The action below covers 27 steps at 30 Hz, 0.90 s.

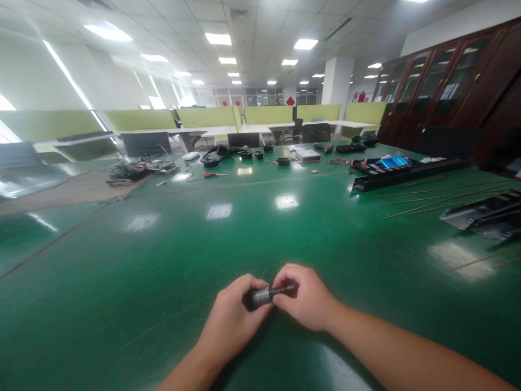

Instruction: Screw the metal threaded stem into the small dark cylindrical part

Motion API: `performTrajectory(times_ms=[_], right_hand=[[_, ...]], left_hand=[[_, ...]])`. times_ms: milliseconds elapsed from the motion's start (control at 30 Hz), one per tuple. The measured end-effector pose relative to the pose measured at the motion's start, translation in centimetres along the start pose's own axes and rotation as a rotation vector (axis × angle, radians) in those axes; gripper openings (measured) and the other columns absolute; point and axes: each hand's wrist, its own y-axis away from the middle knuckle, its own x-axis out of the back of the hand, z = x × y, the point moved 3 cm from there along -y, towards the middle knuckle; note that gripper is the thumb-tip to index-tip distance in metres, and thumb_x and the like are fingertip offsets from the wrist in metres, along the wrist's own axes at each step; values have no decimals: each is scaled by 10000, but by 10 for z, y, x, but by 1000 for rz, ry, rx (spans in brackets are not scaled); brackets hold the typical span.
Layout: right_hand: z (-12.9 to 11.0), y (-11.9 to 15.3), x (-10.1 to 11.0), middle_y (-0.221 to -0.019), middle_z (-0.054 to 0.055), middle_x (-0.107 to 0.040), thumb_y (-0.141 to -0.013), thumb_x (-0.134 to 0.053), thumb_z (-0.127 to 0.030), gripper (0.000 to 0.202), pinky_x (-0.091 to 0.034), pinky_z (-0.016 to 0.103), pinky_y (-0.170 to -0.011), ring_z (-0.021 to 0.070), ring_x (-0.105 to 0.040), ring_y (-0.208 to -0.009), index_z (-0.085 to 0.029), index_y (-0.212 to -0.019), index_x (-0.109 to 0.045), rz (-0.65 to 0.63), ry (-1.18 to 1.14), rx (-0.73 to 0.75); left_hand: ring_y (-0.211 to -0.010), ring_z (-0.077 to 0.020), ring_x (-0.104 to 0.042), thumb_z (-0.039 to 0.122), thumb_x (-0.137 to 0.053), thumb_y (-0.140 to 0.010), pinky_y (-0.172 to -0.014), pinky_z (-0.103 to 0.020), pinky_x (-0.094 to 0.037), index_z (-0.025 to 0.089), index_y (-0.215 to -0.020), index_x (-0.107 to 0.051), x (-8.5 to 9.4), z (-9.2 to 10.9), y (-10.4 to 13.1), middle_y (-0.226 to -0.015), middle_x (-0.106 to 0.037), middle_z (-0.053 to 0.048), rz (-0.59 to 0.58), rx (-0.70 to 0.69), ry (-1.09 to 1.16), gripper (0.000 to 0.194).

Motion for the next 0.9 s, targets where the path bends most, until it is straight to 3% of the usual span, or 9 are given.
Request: performTrajectory(times_ms=[900], right_hand=[[1, 0, 2, -757, -19, -644, -691, -713, -141, 97, -423, 235, -650, 145, -595, -723, -197, -760, -675, 36, -12, -39]], left_hand=[[-799, -164, -662, 269, -700, -801, -715, -258, -486, 242, -902, -661, 1, -6, 1, -873, -700, 23, 15, 11, 9, 111]])
